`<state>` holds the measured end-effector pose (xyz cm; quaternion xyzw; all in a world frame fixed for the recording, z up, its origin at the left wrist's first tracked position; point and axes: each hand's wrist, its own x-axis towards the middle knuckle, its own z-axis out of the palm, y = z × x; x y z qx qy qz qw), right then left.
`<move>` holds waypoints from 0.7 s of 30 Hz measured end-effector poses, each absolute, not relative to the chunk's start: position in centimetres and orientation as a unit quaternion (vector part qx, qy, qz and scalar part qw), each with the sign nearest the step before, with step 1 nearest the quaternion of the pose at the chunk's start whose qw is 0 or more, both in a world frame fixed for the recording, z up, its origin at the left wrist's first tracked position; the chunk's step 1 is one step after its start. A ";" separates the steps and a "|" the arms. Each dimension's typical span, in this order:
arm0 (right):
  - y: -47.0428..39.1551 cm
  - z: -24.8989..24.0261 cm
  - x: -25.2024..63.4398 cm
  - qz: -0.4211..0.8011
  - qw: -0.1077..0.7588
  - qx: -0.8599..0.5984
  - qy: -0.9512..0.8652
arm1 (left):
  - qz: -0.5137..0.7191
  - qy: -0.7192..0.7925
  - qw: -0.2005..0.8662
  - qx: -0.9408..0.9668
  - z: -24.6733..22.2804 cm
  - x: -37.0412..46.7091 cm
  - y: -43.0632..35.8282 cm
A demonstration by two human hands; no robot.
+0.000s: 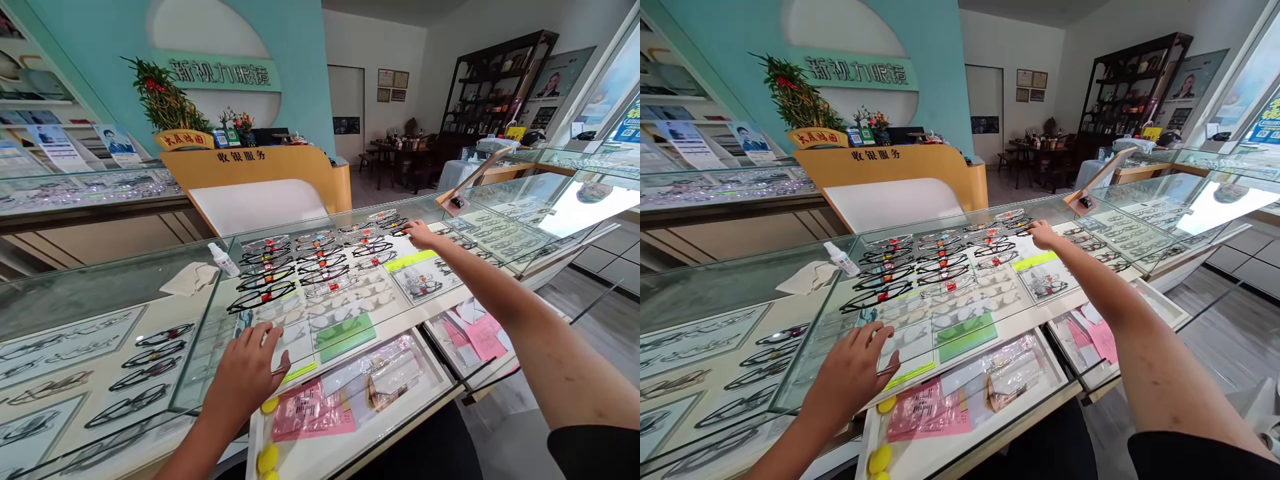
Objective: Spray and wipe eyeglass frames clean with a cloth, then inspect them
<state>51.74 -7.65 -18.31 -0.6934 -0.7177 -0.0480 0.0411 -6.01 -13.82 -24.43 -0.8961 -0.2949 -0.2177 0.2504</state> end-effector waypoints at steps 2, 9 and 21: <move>-9.9 -17.8 51.8 -0.044 0.059 -0.701 -0.709 | -0.217 -0.297 0.249 -0.896 -24.5 -6.0 -13.8; -26.0 -14.8 51.9 0.046 0.205 -0.629 -0.748 | -0.206 -0.307 0.240 -0.897 -25.0 -6.2 -13.5; -38.1 -18.4 50.2 0.301 0.086 -0.670 -0.673 | -0.214 -0.352 0.262 -0.873 -24.8 -5.3 -14.2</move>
